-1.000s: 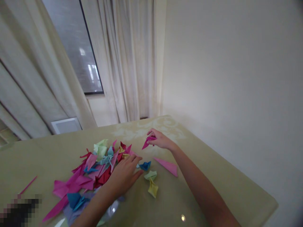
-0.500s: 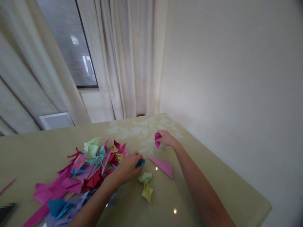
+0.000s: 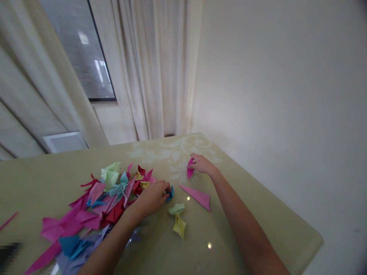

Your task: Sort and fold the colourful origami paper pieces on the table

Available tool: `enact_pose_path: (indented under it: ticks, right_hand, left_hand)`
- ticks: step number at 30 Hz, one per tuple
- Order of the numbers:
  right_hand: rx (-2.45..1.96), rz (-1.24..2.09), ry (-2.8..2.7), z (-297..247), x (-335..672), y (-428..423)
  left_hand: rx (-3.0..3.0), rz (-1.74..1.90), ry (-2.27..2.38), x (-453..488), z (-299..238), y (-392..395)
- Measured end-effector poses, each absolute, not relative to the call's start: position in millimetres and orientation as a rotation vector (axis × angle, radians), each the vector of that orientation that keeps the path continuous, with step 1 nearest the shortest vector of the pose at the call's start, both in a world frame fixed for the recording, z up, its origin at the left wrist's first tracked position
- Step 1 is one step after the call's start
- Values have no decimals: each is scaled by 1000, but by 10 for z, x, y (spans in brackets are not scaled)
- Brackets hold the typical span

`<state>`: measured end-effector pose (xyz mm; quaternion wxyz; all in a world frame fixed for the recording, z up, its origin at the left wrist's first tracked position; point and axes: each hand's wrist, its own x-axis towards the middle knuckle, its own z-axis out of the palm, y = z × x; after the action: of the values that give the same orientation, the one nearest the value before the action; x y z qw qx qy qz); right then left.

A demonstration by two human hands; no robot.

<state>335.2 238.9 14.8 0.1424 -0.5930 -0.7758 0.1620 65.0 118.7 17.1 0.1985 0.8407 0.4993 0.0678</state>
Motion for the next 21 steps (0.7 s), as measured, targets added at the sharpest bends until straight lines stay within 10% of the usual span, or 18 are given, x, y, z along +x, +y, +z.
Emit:
enact_pose_path:
  ticks: [21]
  right_hand:
    - [-1502,242,-2213,848,3379,1968]
  left_hand:
    - [2594,122,946,1168,102,715]
